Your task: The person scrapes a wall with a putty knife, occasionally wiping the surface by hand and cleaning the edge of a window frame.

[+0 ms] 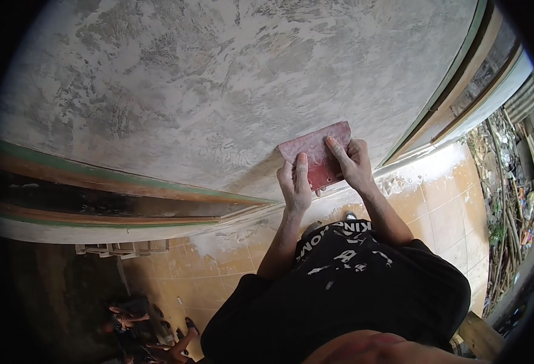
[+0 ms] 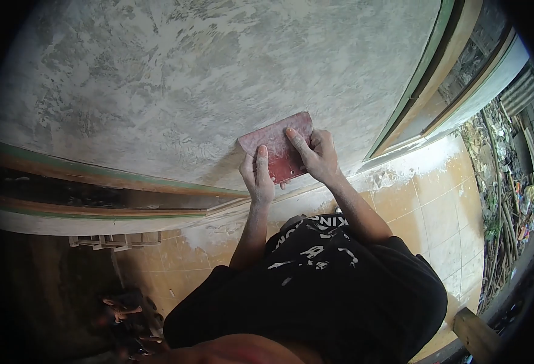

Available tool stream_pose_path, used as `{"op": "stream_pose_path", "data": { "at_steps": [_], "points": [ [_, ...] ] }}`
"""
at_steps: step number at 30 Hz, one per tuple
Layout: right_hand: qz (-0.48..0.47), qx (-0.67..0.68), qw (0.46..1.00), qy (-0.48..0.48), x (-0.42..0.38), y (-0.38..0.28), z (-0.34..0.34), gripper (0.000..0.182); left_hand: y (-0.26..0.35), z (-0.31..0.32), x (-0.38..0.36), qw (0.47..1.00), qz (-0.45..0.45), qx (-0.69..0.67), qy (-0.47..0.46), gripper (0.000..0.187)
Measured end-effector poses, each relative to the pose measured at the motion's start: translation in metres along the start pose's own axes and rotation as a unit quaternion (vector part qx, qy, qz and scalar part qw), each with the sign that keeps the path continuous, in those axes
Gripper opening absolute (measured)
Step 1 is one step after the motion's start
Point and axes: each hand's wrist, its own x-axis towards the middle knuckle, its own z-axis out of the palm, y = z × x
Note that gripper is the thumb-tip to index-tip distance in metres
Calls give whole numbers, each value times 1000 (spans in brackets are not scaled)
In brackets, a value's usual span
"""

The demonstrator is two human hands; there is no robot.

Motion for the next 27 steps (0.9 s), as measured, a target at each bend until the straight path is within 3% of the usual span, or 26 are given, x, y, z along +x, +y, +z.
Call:
{"op": "stream_pose_path", "data": {
  "at_steps": [8, 11, 14, 16, 17, 18, 20, 21, 22, 24, 25, 27],
  "points": [
    [-21, -12, 1000, 6, 0, -14, 3, 45, 8, 2, 2, 1000, 16, -11, 23, 25],
    [-4, -9, 1000, 11, 1, -25, 7, 45, 12, -1, 5, 999, -39, -26, 12, 24],
    [0, 7, 1000, 6, 2, -28, 6, 40, 17, 8, 10, 999, 23, -18, 37, 25],
    [-111, 19, 994, -11, 2, -25, 6, 29, 10, 12, 10, 994, 12, -87, 66, 24],
    [-187, 9, 982, -23, 3, -24, 4, 21, -1, 3, 7, 996, -30, -87, -6, 25],
    [-187, 10, 982, -20, 0, -22, -1, 21, 3, 8, 5, 986, -37, -154, -48, 24],
    [-80, 9, 995, -60, -12, -15, -17, 19, -7, 13, -1, 992, -34, -72, -97, 22],
    [-28, -11, 996, -85, -15, -8, -28, 21, -11, 16, -6, 987, -73, -96, -106, 20],
    [-26, -10, 996, -84, -17, 1, -29, 21, -13, 17, -11, 986, -85, -93, -112, 22],
    [5, 53, 998, 20, -20, 13, -30, 23, -21, 20, -15, 983, -108, -77, -128, 23],
    [-35, 31, 998, 41, -19, 19, -28, 26, -24, 21, -16, 982, -110, -78, -129, 23],
    [-5, 37, 999, 34, -18, 20, -32, 27, -26, 22, -12, 992, -52, 33, -109, 27]
  ]
}}
